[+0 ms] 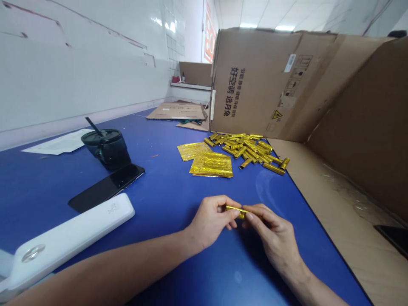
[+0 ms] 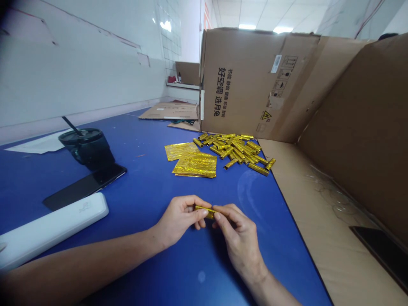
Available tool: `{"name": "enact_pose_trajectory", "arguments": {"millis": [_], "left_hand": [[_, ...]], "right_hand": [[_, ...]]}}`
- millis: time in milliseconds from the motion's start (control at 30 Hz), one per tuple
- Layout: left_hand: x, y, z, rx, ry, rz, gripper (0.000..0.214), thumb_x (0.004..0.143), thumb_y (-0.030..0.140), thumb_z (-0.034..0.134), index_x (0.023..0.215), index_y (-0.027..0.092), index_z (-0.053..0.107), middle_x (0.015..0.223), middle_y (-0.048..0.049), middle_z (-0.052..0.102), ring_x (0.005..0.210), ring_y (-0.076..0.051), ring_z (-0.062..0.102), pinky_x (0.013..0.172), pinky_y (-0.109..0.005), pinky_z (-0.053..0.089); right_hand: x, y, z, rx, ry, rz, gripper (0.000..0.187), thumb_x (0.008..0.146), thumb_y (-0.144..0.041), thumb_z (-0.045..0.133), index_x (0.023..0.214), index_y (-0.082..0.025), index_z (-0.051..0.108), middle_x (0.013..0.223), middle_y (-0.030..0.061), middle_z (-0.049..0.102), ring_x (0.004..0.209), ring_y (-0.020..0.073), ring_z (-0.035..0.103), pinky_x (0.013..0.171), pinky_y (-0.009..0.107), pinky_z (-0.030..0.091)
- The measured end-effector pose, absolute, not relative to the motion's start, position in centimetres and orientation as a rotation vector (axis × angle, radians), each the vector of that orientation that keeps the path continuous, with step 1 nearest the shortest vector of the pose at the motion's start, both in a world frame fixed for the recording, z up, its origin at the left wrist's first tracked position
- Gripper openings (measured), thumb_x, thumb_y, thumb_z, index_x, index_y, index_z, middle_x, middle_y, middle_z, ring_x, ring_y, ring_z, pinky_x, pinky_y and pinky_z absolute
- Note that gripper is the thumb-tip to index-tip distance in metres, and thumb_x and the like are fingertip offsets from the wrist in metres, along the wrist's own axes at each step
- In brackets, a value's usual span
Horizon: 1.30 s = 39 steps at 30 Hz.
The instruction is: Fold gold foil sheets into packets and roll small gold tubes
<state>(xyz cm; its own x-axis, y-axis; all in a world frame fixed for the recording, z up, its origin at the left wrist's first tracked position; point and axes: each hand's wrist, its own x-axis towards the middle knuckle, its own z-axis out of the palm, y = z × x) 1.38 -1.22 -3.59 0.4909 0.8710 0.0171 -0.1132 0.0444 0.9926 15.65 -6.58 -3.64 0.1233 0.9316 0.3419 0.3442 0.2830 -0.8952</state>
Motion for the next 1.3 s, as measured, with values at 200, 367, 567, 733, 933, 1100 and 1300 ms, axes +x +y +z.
{"name": "enact_pose_trajectory", "arguments": {"millis": [200,367,567,733,933,1100,1300], "left_hand": [[1.2,-0.5,-2.6,1.250,0.827,1.005,0.018,0.064,0.025,0.062,0.075,0.011,0.060,0.050,0.0001,0.057,0.044,-0.010,0.053,0.045,-0.022,0.042],[0.8,0.2,-2.3,1.238,0.825,1.111,0.016,0.065,0.021,0.061,0.077,0.011,0.059,0.058,-0.0011,0.060,0.053,-0.011,0.055,0.052,-0.022,0.044],[1.0,0.0,-3.3,1.328,0.714,1.021,0.017,0.064,0.016,0.060,0.081,0.012,0.058,0.075,-0.0026,0.061,0.065,-0.011,0.056,0.060,-0.022,0.044],[1.2,-0.2,-3.4,1.218,0.683,0.963,0.031,0.065,0.019,0.063,0.093,0.012,0.052,0.082,-0.0037,0.058,0.063,-0.011,0.057,0.054,-0.022,0.045],[1.3,-0.2,-2.9,1.018,0.771,0.872,0.017,0.072,0.018,0.058,0.086,0.010,0.051,0.070,-0.0035,0.060,0.059,-0.011,0.060,0.056,-0.023,0.047],[1.3,-0.3,-2.9,1.007,0.798,0.842,0.011,0.072,0.008,0.056,0.082,0.009,0.053,0.071,-0.0062,0.063,0.061,-0.013,0.062,0.059,-0.023,0.048],[1.4,-0.4,-3.0,0.989,0.827,0.841,0.013,0.071,0.005,0.055,0.083,0.008,0.054,0.073,-0.0070,0.063,0.063,-0.013,0.062,0.060,-0.023,0.049]], "right_hand": [[16.4,-6.0,-4.1,-1.331,-1.089,0.744,0.020,0.069,-0.033,0.061,0.081,-0.017,0.064,0.057,0.0013,0.063,0.056,0.0156,0.057,0.059,0.029,0.044],[16.7,-5.4,-4.1,-1.201,-0.868,0.916,0.030,0.066,-0.036,0.065,0.088,-0.017,0.059,0.071,0.0020,0.063,0.053,0.0137,0.057,0.053,0.028,0.045],[16.1,-5.5,-4.1,-1.079,-0.876,1.238,0.032,0.071,-0.038,0.060,0.093,-0.015,0.055,0.066,0.0032,0.063,0.050,0.0137,0.057,0.051,0.028,0.044],[16.3,-5.4,-4.4,-1.087,-0.864,1.163,0.026,0.067,-0.030,0.065,0.088,-0.017,0.058,0.068,0.0012,0.063,0.052,0.0116,0.057,0.054,0.025,0.044],[16.4,-5.5,-4.7,-1.120,-0.929,1.094,0.030,0.068,-0.028,0.065,0.095,-0.019,0.055,0.069,-0.0015,0.062,0.055,0.0109,0.058,0.057,0.024,0.044],[16.3,-5.5,-4.5,-1.167,-0.946,1.126,0.033,0.067,-0.033,0.065,0.094,-0.017,0.056,0.067,0.0005,0.063,0.054,0.0124,0.058,0.056,0.025,0.044],[16.2,-5.5,-4.2,-1.243,-0.982,1.069,0.037,0.063,-0.038,0.067,0.089,-0.015,0.058,0.062,0.0008,0.062,0.052,0.0135,0.057,0.053,0.025,0.043]]}}
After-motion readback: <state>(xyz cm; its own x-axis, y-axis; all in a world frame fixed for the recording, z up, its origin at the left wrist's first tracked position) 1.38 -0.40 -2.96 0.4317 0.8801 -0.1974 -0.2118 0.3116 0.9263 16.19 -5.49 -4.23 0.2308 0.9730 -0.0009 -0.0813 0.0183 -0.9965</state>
